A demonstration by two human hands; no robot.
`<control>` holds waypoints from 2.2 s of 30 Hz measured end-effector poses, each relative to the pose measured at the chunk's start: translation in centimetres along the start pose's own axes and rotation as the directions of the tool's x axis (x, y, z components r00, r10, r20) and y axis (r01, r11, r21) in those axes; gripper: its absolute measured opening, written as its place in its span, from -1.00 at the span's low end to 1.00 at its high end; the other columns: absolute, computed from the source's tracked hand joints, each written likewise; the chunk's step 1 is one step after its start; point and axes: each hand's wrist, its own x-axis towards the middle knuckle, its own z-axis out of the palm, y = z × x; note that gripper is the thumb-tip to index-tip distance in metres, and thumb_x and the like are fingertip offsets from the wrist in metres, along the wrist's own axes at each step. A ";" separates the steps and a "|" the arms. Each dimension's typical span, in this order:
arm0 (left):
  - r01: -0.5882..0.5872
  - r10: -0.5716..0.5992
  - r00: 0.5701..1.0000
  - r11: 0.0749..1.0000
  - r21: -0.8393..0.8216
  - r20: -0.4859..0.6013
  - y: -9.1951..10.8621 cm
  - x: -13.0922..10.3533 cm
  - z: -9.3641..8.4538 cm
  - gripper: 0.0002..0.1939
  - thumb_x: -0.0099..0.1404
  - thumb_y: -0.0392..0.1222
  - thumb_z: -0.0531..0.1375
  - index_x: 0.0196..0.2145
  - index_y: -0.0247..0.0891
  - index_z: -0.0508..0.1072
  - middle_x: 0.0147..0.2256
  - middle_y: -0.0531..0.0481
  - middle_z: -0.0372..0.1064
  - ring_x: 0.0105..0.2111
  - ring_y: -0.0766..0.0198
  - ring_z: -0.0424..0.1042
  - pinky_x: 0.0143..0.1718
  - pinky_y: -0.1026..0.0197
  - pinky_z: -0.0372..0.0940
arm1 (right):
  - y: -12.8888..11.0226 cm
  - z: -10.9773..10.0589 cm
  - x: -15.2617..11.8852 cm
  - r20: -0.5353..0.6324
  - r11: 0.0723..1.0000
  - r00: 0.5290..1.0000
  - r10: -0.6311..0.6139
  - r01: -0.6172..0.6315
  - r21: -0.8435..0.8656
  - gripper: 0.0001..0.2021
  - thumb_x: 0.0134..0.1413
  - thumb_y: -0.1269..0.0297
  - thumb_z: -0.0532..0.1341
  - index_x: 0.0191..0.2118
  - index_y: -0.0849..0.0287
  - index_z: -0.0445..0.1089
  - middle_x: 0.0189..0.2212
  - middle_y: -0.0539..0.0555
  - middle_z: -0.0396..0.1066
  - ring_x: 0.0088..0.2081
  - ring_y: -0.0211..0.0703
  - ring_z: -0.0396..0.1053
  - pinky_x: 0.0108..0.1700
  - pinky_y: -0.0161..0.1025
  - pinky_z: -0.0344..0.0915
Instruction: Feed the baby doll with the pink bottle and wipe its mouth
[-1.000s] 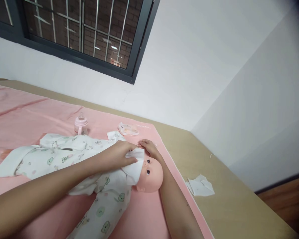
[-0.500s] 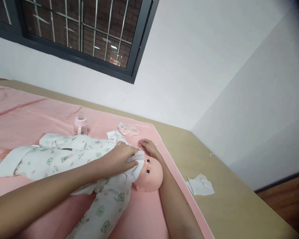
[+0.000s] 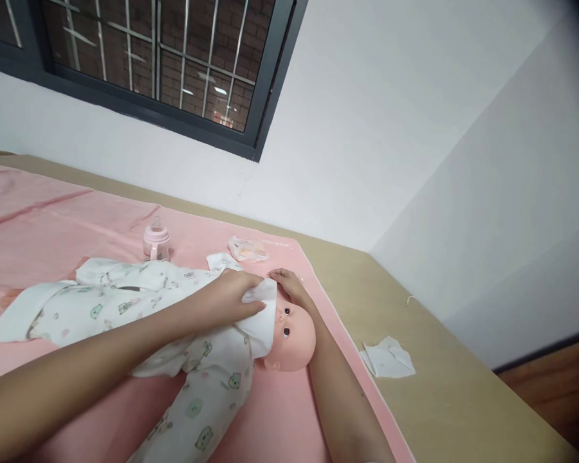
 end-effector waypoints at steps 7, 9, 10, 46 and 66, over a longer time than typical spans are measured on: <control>0.140 -0.139 0.971 0.990 0.009 0.192 1.1 -0.8 -1.4 -0.85 0.08 -0.19 0.10 -0.53 -0.21 0.14 -0.54 0.10 0.20 -0.56 0.30 0.23 -0.60 0.26 0.00 | 0.0 0.1 0.2 -0.026 1.000 0.999 0.023 -0.023 -0.014 -0.94 -0.04 0.47 0.20 -0.43 0.20 0.41 -0.42 0.05 0.51 -0.32 -0.26 0.46 -0.08 -0.28 0.39; 0.151 -0.161 0.967 0.986 0.065 0.196 1.3 -0.9 -1.2 -0.85 0.07 -0.20 0.09 -0.54 -0.21 0.13 -0.52 0.09 0.22 -0.55 0.29 0.23 -0.59 0.25 0.01 | 0.0 0.1 0.2 -0.026 1.000 0.999 0.022 -0.023 -0.014 -0.93 -0.03 0.48 0.20 -0.42 0.21 0.42 -0.41 0.05 0.51 -0.32 -0.27 0.46 -0.08 -0.29 0.39; 0.150 -0.166 0.968 0.984 0.096 0.186 1.4 -1.0 -0.9 -0.84 0.07 -0.20 0.09 -0.54 -0.20 0.11 -0.52 0.07 0.23 -0.54 0.27 0.23 -0.59 0.25 0.01 | 0.0 0.1 0.2 -0.026 1.000 0.999 0.022 -0.022 -0.014 -0.93 -0.03 0.48 0.19 -0.41 0.21 0.42 -0.40 0.05 0.51 -0.32 -0.28 0.46 -0.08 -0.30 0.39; -0.071 0.081 0.996 0.978 0.197 -0.040 -0.3 0.8 2.0 -0.80 0.26 -0.31 0.02 -0.48 -0.26 0.36 -0.45 0.03 0.41 -0.33 0.19 0.32 -0.09 0.04 0.01 | 0.5 0.1 0.4 -0.024 1.000 1.000 0.004 -0.004 -0.012 -0.94 -0.01 0.45 0.19 -0.40 0.22 0.41 -0.41 0.05 0.50 -0.33 -0.27 0.46 -0.11 -0.32 0.39; -0.056 0.058 0.997 0.998 0.029 -0.057 0.7 -0.1 2.1 -0.76 0.24 -0.18 0.03 -0.55 -0.24 0.12 -0.54 0.08 0.24 -0.35 0.17 0.28 -0.14 0.10 0.11 | 0.6 0.1 0.4 -0.034 1.000 0.999 -0.014 0.013 -0.028 -0.94 -0.05 0.42 0.20 -0.40 0.20 0.42 -0.39 0.06 0.51 -0.32 -0.24 0.46 -0.10 -0.27 0.40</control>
